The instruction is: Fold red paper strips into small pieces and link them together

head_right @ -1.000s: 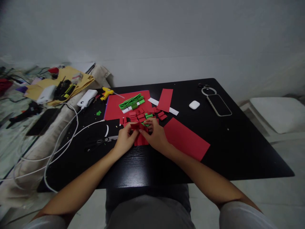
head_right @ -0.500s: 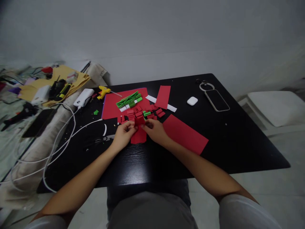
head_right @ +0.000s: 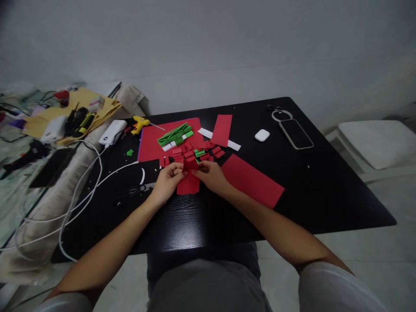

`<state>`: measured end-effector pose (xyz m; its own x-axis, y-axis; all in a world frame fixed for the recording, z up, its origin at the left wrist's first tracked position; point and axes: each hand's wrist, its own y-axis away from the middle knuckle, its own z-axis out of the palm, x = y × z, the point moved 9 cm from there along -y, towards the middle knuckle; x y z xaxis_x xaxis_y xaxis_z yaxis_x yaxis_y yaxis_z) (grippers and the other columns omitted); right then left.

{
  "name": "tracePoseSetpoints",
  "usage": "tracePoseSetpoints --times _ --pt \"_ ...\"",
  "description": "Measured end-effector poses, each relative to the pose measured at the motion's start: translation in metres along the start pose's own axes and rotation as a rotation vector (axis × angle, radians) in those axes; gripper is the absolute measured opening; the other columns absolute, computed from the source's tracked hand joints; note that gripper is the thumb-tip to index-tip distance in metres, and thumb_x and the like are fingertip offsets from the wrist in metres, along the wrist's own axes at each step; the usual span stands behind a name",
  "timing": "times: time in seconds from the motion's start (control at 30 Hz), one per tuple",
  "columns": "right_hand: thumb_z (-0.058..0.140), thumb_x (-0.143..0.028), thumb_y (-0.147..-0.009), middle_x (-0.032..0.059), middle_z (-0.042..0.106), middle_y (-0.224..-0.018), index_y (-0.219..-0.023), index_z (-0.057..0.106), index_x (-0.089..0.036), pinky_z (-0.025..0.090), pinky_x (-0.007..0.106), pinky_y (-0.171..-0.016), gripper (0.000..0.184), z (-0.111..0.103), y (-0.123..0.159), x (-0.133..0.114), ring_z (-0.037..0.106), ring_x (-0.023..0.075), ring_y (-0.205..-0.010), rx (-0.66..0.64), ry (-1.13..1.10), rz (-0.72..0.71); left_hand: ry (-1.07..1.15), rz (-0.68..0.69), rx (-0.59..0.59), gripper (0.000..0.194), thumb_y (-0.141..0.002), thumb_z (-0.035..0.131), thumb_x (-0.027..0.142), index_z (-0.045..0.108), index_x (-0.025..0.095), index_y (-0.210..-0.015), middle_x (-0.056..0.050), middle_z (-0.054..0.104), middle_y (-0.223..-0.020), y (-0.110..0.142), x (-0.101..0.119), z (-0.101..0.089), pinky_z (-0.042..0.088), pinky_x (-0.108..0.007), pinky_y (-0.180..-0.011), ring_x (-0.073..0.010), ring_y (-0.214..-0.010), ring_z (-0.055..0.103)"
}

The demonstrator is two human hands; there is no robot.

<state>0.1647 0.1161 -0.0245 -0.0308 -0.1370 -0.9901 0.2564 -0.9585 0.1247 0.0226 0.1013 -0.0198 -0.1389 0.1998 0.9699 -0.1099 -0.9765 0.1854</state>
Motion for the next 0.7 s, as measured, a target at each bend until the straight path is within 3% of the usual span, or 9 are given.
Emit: tracePoseSetpoints --times 0.27,0.7 --pt "0.073 -0.029 -0.074 0.0039 0.077 -0.084 -0.085 0.074 -0.016 0.055 0.034 -0.078 0.017 -0.0036 -0.0014 -0.0078 0.071 0.0201 -0.08 0.045 0.087 -0.077 -0.022 0.071 0.021 0.024 -0.064 0.079 0.018 0.066 0.014 -0.083 0.004 0.061 -0.061 0.0021 0.0086 0.0023 0.034 -0.017 -0.051 -0.0069 -0.052 0.049" --pt "0.076 -0.031 -0.07 0.0027 0.074 -0.08 -0.08 0.073 -0.017 0.054 0.032 -0.075 0.017 -0.0047 0.0015 -0.0049 0.069 0.0188 -0.078 0.074 0.031 -0.011 -0.028 0.069 0.025 0.025 -0.068 0.078 0.025 0.066 0.015 -0.087 0.004 0.061 -0.061 0.0037 0.0065 0.005 0.034 -0.018 -0.051 -0.0073 -0.05 0.049"
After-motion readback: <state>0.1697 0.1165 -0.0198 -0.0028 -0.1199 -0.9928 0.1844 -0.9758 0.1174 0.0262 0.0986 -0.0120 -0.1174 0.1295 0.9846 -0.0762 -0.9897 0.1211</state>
